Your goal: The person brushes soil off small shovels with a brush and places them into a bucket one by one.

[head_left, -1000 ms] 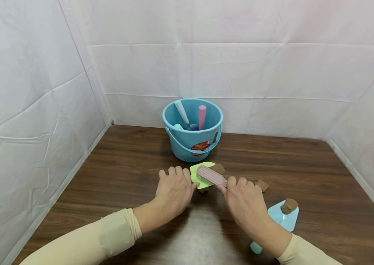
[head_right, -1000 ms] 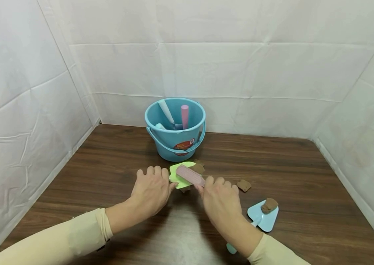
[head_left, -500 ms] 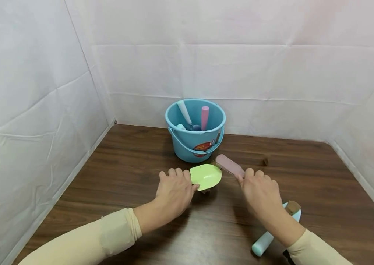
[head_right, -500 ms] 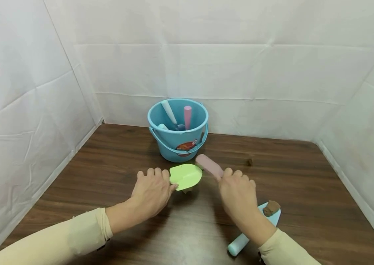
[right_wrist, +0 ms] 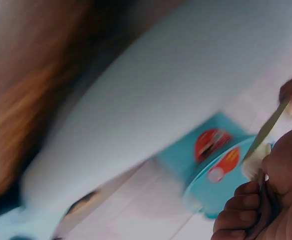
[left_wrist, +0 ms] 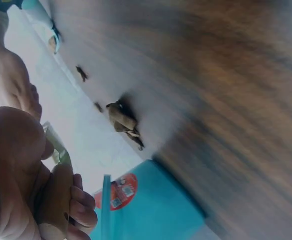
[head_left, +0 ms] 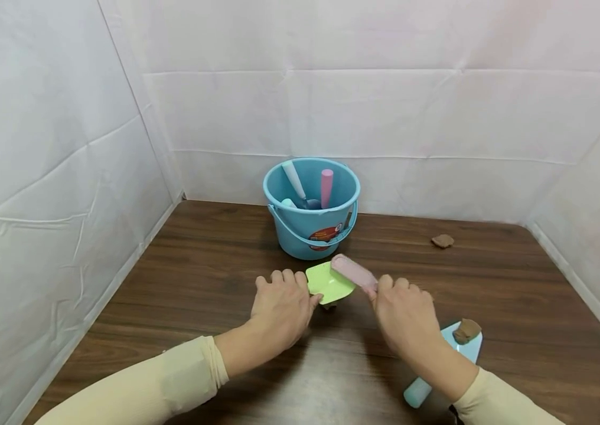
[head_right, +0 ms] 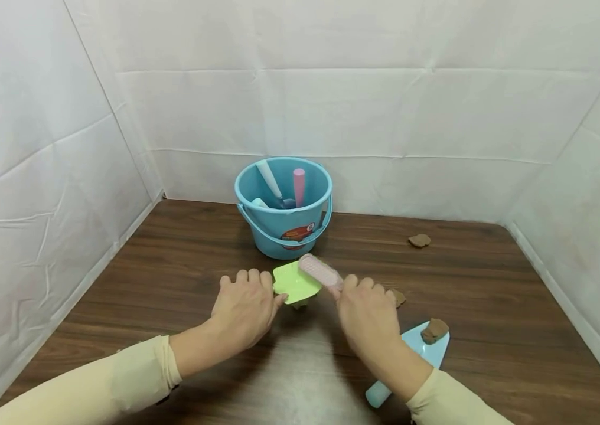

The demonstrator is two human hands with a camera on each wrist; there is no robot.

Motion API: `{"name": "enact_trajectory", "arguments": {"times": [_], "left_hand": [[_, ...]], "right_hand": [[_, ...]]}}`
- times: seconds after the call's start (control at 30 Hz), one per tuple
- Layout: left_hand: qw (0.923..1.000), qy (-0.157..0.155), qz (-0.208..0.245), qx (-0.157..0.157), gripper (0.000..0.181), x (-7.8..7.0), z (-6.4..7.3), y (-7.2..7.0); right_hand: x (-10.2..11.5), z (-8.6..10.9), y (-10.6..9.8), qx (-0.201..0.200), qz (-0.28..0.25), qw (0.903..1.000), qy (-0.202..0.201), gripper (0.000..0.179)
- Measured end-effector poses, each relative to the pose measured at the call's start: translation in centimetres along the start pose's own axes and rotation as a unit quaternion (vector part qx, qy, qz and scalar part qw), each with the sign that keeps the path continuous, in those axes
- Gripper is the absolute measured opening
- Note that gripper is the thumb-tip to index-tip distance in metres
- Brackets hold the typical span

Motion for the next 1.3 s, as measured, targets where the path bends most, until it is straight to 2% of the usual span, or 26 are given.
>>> {"name": "enact_trajectory", "arguments": {"times": [0.13, 0.2, 0.27, 0.47, 0.57, 0.73, 0.9, 0.97, 1.07, 1.2, 1.3], "left_hand": [[0.9998, 0.002, 0.004, -0.019, 0.053, 0.4, 0.5, 0.3], [0.9996, 0.004, 0.007, -0.026, 0.052, 0.4, 0.6, 0.4], [0.9996, 0.005, 0.008, -0.025, 0.051, 0.3, 0.6, 0.5], [0.9997, 0.01, 0.02, 0.009, 0.053, -0.4, 0.3, 0.5], [0.9997, 0.014, 0.02, 0.004, 0.053, -0.7, 0.2, 0.1], [0.9998, 0.002, 0.011, -0.017, 0.053, -0.5, 0.4, -0.1], [0.9994, -0.003, 0.01, -0.034, 0.052, -0.1, 0.7, 0.0], [0.9993, -0.002, 0.009, -0.035, 0.052, -0.1, 0.7, -0.1], [0.9995, 0.003, 0.009, -0.031, 0.053, -0.1, 0.6, -0.1], [0.9993, 0.01, 0.013, -0.033, 0.054, -0.4, 0.6, -0.4], [0.9992, 0.007, 0.013, -0.036, 0.054, -0.4, 0.8, -0.4]], "right_hand": [[-2.2, -0.2, 0.4, -0.02, 0.007, 0.9996, 0.021, 0.049], [-2.5, -0.5, 0.2, -0.029, 0.001, 0.9992, 0.027, 0.048], [-2.0, -0.6, -0.2, -0.031, -0.008, 0.9993, 0.02, 0.047], [2.0, -0.2, -1.6, 0.014, -0.036, 0.999, -0.02, 0.044], [2.7, 0.0, -1.5, 0.019, -0.027, 0.9992, -0.021, 0.045], [1.1, -0.2, -0.3, 0.016, 0.001, 0.9998, 0.008, 0.047], [-0.7, -0.5, 0.0, 0.0, -0.005, 0.9996, 0.029, 0.048], [-0.6, -0.6, -0.5, -0.016, -0.007, 0.9996, 0.023, 0.048], [0.9, -0.6, -1.3, -0.036, -0.012, 0.9992, -0.009, 0.047], [2.8, -0.1, -1.7, -0.03, -0.011, 0.9983, -0.048, 0.048], [2.7, 0.0, -1.4, -0.03, 0.001, 0.9985, -0.045, 0.048]]}}
Point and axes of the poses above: each hand's wrist, its own z-axis away from the middle knuckle, its own y-axis out of the palm, x = y × z, the point moved 4 cm from there along -z, towards the middle knuckle, and after that the axes turned 6 degrees about -x, right-handed, at the moved point
